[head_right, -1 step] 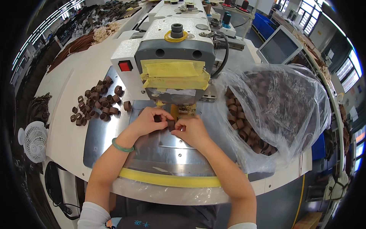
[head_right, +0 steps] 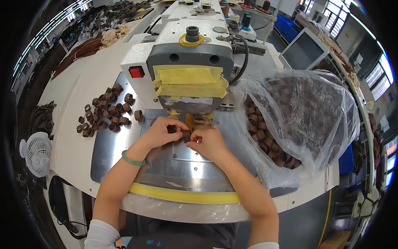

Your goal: Feeding small leather loops into an industrial machine for folding or bonding.

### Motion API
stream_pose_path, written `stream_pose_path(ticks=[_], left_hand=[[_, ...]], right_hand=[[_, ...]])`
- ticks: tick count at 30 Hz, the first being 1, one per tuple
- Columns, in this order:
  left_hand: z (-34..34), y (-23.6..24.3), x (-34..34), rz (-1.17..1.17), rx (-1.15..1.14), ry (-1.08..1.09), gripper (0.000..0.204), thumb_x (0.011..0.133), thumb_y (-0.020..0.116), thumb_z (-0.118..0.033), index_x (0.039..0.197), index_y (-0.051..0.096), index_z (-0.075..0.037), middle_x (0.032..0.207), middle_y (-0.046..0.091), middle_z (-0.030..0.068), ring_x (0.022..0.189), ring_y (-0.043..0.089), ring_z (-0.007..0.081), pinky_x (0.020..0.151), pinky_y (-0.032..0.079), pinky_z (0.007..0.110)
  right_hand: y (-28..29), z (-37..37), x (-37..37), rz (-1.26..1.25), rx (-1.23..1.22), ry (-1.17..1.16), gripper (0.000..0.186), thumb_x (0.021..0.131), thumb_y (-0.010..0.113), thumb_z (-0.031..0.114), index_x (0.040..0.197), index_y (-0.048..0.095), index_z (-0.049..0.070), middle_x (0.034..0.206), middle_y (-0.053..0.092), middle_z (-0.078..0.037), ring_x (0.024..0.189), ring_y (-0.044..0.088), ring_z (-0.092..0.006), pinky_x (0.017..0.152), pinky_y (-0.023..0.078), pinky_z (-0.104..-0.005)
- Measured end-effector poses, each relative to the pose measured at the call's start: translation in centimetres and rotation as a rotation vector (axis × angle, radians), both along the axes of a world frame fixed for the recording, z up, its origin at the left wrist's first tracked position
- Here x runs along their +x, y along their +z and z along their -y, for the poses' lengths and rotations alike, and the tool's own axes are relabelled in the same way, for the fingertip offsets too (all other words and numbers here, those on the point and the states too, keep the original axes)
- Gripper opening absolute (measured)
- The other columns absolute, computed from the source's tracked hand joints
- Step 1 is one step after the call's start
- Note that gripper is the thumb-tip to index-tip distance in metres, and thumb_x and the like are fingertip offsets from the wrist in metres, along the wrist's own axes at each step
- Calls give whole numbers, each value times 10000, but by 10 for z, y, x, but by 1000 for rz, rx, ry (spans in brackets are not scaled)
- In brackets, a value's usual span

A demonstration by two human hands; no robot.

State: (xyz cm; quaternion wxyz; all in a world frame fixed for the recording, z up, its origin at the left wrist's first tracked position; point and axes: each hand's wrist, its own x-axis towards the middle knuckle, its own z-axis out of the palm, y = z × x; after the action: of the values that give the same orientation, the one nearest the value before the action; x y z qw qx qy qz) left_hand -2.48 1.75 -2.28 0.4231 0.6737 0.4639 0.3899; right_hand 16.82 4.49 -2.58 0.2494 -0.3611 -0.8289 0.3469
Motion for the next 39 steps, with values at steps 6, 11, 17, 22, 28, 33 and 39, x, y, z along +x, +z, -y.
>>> stream_pose_path(ticks=[6, 11, 17, 22, 28, 33, 39], left_hand=[[8, 14, -1, -157, 75, -6, 304, 648, 622, -16, 946, 573, -52, 922, 466, 61, 808, 521, 164, 716, 428, 240], [5, 17, -1, -170, -7, -53, 275, 638, 601, 48, 898, 556, -30, 919, 471, 65, 816, 529, 169, 741, 438, 251], [-1, 18, -29, -387, 97, 131, 254, 606, 436, 151, 787, 562, 26, 719, 544, 113, 664, 543, 199, 612, 443, 287], [-8, 14, -53, -456, 116, 324, 244, 591, 403, 166, 721, 561, 34, 659, 562, 143, 633, 550, 258, 567, 432, 315], [-4, 23, -33, -718, 493, 446, 120, 618, 537, 88, 715, 570, 25, 688, 575, 131, 657, 570, 277, 576, 441, 324], [12, 50, -16, -567, 218, 232, 154, 627, 639, -2, 777, 606, 11, 698, 579, 115, 659, 576, 252, 584, 448, 301], [18, 36, 22, -199, 374, 28, 325, 651, 680, -46, 969, 610, -34, 863, 598, 98, 756, 582, 227, 662, 469, 289]], right_hand=[[0, -1, 1, -11, -3, -13, 208, 607, 735, 182, 650, 586, 44, 612, 576, -43, 533, 539, -170, 647, 403, -274], [5, -3, 6, -2, -47, -12, 201, 624, 724, 184, 670, 596, 37, 639, 597, -64, 559, 569, -176, 552, 442, -274], [8, -4, 8, -99, -109, 61, 189, 669, 690, 172, 787, 633, 36, 702, 624, -102, 623, 603, -211, 593, 471, -305], [37, -24, 38, 222, 239, -276, 133, 700, 611, 132, 774, 615, 21, 735, 604, -109, 693, 588, -256, 597, 462, -352], [24, -56, 79, 562, 710, -658, 108, 698, 552, 68, 790, 597, 32, 774, 550, -120, 764, 532, -295, 735, 399, -399], [39, -54, 80, 388, 308, -513, 148, 704, 597, 74, 831, 583, 0, 732, 595, -106, 720, 565, -237, 753, 404, -344], [62, -24, 56, -82, -305, 12, 196, 716, 661, 82, 881, 613, -11, 719, 618, -47, 643, 538, -95, 614, 424, -229]])
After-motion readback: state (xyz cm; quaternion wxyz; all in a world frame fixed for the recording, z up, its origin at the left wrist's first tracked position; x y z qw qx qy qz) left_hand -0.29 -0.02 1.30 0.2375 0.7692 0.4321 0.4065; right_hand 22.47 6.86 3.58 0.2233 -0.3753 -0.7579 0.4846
